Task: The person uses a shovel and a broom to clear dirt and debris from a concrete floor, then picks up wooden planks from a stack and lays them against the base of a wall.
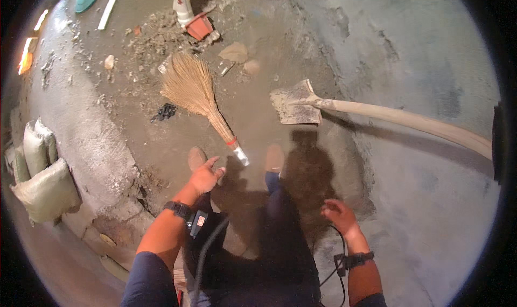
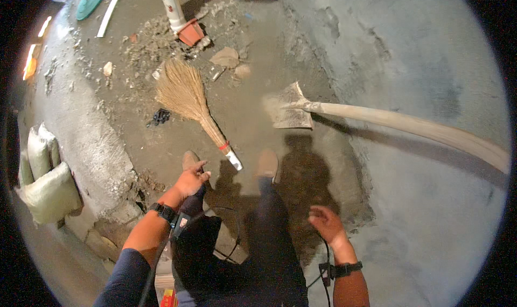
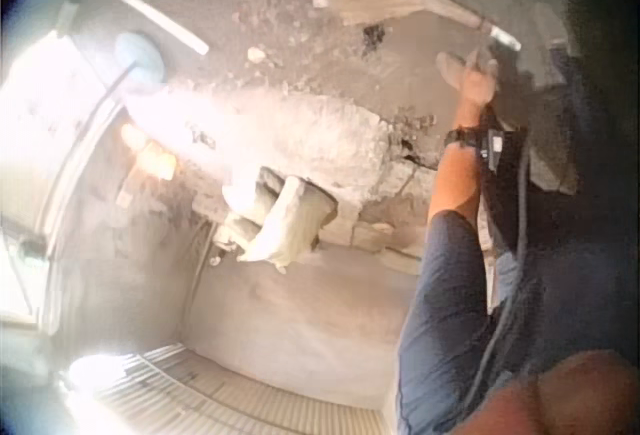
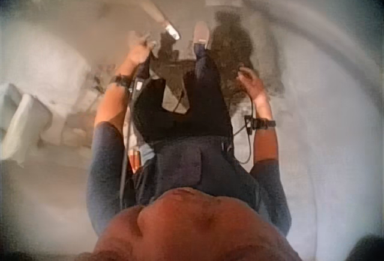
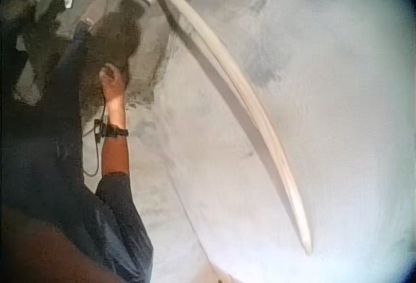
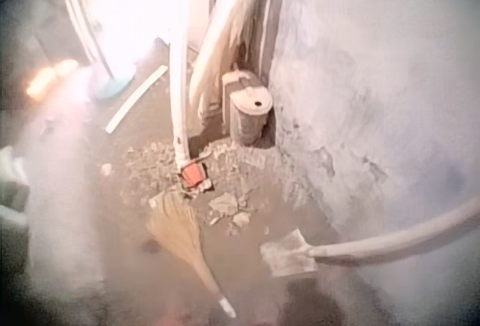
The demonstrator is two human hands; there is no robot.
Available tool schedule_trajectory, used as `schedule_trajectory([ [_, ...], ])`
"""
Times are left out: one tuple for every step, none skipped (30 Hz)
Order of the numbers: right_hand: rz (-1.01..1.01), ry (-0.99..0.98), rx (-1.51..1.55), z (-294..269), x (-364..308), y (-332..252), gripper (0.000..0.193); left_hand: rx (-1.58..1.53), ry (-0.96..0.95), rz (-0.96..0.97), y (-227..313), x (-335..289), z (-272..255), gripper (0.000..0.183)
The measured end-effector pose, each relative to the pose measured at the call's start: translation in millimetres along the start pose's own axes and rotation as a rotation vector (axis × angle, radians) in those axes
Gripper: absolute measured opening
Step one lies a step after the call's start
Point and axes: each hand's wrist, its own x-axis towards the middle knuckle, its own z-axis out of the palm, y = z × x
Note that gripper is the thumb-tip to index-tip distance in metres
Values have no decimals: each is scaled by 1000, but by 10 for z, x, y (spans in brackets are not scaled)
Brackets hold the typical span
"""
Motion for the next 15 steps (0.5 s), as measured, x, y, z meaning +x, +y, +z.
schedule_trajectory([
  [19, -29, 68, 26, 15, 119, 46, 28, -12, 7, -43, 205, 82, 64],
  [53, -50, 142, 38, 46, 215, 46, 106, 0, 35, -75, 410, 157, 65],
  [89, -52, 145, 37, 101, 294, 46, 186, 19, 64, -98, 610, 237, 66],
  [147, -48, 154, 35, 138, 361, 46, 268, 1, 44, -120, 790, 310, 67],
  [203, -43, 163, 26, 186, 418, 47, 255, -2, 25, -142, 968, 364, 68],
  [194, -34, 156, 9, 249, 461, 44, 204, -33, -13, -154, 1169, 401, 68],
  [184, -26, 147, -12, 310, 491, 42, 168, -73, -73, -172, 1364, 435, 68],
  [147, -32, 149, -28, 395, 517, 40, 119, -90, -114, -203, 1528, 489, 68],
  [181, -12, 196, -43, 479, 535, 44, 74, -97, -95, -249, 1678, 539, 72],
  [167, 0, 171, -72, 571, 540, 46, 7, -79, -58, -299, 1824, 596, 72],
  [137, 3, 149, -115, 674, 523, 47, -61, -59, -20, -344, 1966, 667, 73],
  [150, 24, 106, -151, 763, 497, 49, -110, -58, -61, -396, 2091, 748, 73],
  [95, -2, 139, -207, 844, 447, 49, 20, -50, -110, -467, 2176, 800, 70],
  [78, -10, 151, -280, 920, 372, 49, -56, -22, -48, -539, 2211, 857, 67],
  [69, -16, 188, -339, 976, 292, 50, -92, -34, -27, -589, 2281, 889, 64],
])
